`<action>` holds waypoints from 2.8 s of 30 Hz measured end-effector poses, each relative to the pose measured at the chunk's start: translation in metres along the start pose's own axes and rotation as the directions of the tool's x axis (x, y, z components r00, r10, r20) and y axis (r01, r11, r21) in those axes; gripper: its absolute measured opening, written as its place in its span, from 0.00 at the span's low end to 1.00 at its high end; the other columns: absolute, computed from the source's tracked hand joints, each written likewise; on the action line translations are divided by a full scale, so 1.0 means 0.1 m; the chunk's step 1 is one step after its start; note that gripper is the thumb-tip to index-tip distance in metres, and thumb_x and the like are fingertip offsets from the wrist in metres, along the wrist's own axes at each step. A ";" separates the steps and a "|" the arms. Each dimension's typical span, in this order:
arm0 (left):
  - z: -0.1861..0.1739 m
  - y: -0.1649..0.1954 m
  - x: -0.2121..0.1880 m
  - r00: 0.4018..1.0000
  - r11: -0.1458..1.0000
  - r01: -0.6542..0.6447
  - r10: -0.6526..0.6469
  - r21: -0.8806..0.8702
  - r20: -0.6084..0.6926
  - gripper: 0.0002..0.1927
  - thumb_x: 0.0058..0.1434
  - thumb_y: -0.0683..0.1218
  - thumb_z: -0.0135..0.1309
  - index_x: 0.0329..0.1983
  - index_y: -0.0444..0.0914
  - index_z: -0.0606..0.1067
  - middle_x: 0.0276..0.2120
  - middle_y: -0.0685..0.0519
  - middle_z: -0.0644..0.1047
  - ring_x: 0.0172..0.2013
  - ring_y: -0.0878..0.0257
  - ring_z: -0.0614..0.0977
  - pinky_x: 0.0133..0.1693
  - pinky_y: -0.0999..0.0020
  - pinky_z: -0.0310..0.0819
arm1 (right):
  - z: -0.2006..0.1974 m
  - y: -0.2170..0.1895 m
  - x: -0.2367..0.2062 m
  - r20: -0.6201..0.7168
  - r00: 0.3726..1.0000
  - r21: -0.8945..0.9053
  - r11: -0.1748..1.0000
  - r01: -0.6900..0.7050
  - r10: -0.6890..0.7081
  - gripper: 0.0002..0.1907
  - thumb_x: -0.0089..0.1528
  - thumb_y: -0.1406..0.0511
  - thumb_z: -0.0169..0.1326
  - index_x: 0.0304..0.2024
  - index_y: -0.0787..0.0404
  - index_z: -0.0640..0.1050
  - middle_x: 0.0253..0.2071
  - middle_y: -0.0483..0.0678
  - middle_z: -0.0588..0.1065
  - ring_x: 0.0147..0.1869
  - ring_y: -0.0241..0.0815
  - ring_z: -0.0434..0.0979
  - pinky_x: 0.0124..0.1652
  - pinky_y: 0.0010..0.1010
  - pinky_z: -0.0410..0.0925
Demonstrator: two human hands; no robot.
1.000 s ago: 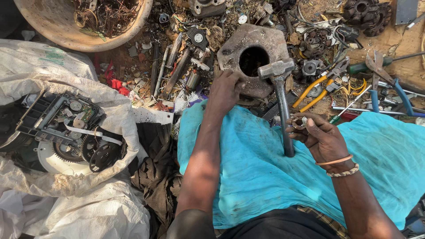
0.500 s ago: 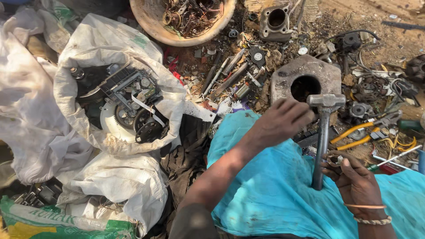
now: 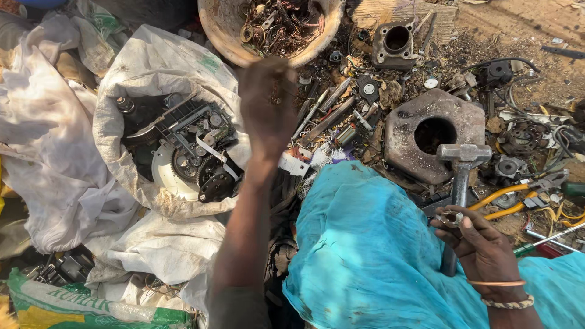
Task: The person sits on the ground and dismantles scrap electronics. They pry a green circuit board and small parts off a metal panel using a screwdriver, place removed parts aside, and use a hammer on components against a heavy metal block, sorting pieces into a bowl of scrap.
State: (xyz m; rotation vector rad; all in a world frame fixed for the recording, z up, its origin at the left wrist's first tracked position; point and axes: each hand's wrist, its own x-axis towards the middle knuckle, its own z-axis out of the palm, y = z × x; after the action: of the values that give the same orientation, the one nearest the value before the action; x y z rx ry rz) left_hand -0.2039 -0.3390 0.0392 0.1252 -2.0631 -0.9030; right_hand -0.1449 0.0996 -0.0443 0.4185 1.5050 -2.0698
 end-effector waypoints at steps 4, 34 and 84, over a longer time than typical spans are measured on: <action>0.71 0.64 -0.99 0.756 0.938 0.162 0.081 -0.307 0.649 0.19 0.63 0.50 0.65 0.54 0.41 0.76 0.51 0.49 0.79 0.56 0.51 0.79 0.58 0.58 0.73 | 0.11 -0.02 0.17 -0.019 0.999 0.068 0.997 0.043 -0.042 0.15 0.72 0.65 0.47 0.58 0.66 0.75 0.51 0.54 0.77 0.56 0.50 0.79 0.56 0.42 0.73; 1.76 -0.08 -1.59 0.580 0.794 0.604 -0.496 0.068 0.646 0.23 0.50 0.41 0.68 0.51 0.39 0.79 0.42 0.45 0.83 0.42 0.50 0.86 0.46 0.57 0.78 | -0.28 0.25 0.76 -0.321 0.947 -0.443 0.884 -0.150 0.000 0.15 0.67 0.56 0.58 0.40 0.61 0.75 0.23 0.42 0.69 0.20 0.33 0.66 0.19 0.26 0.60; 1.73 -0.14 -1.67 0.577 0.869 0.486 -0.399 0.093 0.713 0.23 0.47 0.44 0.70 0.48 0.39 0.82 0.42 0.44 0.80 0.46 0.47 0.81 0.49 0.52 0.74 | 0.68 0.00 0.22 0.283 0.538 -0.868 0.026 0.496 -0.794 0.28 0.74 0.67 0.57 0.73 0.68 0.64 0.60 0.65 0.77 0.57 0.48 0.81 0.54 0.35 0.74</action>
State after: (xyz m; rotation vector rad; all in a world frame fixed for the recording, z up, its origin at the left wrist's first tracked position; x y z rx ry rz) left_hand -0.2310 -0.1878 -0.1467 0.2777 -2.7645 -1.5778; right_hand -0.1580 0.0301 -0.0342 -0.6348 3.1784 -1.2226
